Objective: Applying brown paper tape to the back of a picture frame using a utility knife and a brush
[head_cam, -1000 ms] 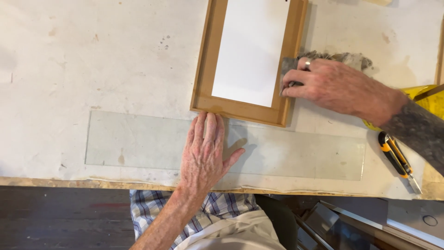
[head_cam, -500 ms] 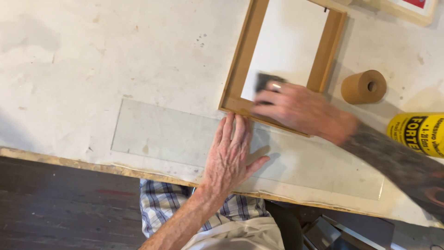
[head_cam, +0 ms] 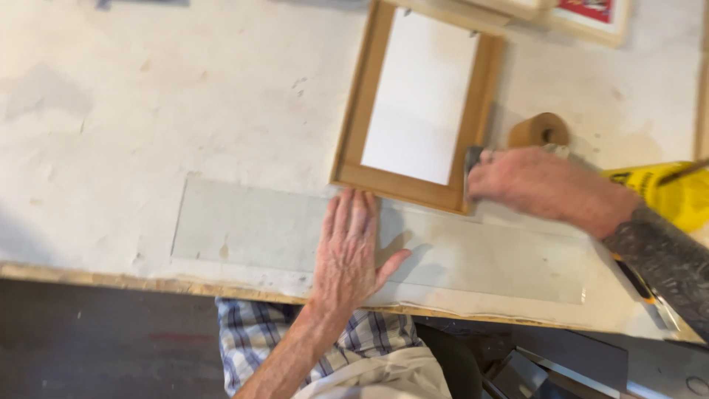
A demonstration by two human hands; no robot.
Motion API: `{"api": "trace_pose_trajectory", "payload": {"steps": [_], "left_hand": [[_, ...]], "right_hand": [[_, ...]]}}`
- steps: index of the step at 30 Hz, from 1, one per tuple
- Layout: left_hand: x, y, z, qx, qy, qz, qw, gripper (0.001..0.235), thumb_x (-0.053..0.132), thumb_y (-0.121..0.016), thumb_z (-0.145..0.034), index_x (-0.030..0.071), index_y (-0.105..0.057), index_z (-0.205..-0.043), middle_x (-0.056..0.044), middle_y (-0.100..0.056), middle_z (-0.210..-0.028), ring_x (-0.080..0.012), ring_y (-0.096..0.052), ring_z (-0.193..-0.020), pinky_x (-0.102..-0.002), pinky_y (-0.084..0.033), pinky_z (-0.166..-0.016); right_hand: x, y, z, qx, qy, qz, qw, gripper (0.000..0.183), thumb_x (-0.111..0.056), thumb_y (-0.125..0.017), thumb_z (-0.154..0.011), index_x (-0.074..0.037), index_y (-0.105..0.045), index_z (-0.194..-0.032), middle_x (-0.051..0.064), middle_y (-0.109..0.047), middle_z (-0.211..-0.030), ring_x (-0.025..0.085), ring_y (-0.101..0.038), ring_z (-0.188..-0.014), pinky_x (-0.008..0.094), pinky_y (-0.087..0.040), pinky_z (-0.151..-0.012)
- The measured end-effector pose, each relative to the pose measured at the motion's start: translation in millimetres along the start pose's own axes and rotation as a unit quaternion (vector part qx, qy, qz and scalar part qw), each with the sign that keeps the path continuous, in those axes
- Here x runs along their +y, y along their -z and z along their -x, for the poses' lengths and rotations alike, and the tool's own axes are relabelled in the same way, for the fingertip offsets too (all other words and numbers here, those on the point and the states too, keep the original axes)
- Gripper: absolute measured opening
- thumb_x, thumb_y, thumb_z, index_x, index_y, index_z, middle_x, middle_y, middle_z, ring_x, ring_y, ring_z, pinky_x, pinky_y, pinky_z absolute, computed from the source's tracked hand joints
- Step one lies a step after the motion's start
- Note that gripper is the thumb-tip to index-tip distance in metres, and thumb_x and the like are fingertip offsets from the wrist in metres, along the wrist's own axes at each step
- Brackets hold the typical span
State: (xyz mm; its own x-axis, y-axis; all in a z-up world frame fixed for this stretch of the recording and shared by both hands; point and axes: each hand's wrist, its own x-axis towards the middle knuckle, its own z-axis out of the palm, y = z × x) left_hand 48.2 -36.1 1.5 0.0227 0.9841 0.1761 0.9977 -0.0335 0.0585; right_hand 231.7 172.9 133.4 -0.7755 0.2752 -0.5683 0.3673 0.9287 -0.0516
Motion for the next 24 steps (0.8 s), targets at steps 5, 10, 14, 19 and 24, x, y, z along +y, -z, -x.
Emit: {"api": "trace_pose_trajectory", "payload": {"steps": [5,10,14,19,24], "left_hand": [[5,8,0,0.048,0.025,0.096,0.994,0.089,0.068,-0.041,-0.099,-0.006,-0.045,-0.147,-0.023,-0.047,-0.148,-0.0364,-0.042,-0.142,-0.052,-0.030,-0.123],[16,-5,2,0.024,0.098,0.107,0.989,0.089,0.072,-0.034,-0.099,-0.002,-0.044,-0.148,-0.022,-0.043,-0.148,-0.0345,-0.041,-0.139,-0.051,-0.030,-0.122],[40,27,-9,0.107,0.157,0.434,0.880,0.062,0.051,-0.052,-0.100,0.010,-0.042,-0.146,-0.020,-0.052,-0.126,-0.0284,-0.057,-0.107,-0.042,-0.061,-0.072],[79,25,-24,-0.066,0.440,0.863,0.239,0.103,0.027,-0.080,-0.080,0.000,-0.020,-0.159,-0.018,-0.035,-0.164,-0.0289,-0.042,-0.149,-0.040,-0.036,-0.122],[79,25,-44,-0.011,0.476,0.867,0.151,0.109,0.021,-0.084,-0.076,0.004,-0.016,-0.160,-0.018,-0.036,-0.165,-0.0276,-0.047,-0.148,-0.037,-0.040,-0.121]], "right_hand": [[85,7,56,0.125,-0.341,-0.087,0.928,0.023,-0.028,-0.063,-0.099,-0.024,-0.069,-0.121,0.009,-0.073,-0.111,0.031,-0.067,-0.103,0.047,-0.050,-0.093],[139,-28,35,0.040,-0.388,-0.043,0.920,0.028,-0.039,-0.056,-0.105,-0.018,-0.072,-0.114,0.010,-0.077,-0.112,0.034,-0.067,-0.111,0.058,-0.031,-0.120],[112,-1,-49,0.243,-0.207,-0.159,0.934,0.053,-0.028,-0.040,-0.108,0.001,-0.047,-0.152,0.026,-0.051,-0.151,0.043,-0.049,-0.134,0.056,-0.034,-0.114],[122,-19,-159,0.341,-0.156,-0.082,0.924,0.061,-0.034,-0.050,-0.107,0.008,-0.040,-0.151,0.033,-0.053,-0.143,0.051,-0.053,-0.124,0.059,-0.040,-0.103],[124,-23,-179,0.356,-0.163,-0.133,0.911,0.065,-0.040,-0.049,-0.108,0.008,-0.041,-0.151,0.029,-0.056,-0.132,0.044,-0.053,-0.122,0.054,-0.037,-0.108]]}}
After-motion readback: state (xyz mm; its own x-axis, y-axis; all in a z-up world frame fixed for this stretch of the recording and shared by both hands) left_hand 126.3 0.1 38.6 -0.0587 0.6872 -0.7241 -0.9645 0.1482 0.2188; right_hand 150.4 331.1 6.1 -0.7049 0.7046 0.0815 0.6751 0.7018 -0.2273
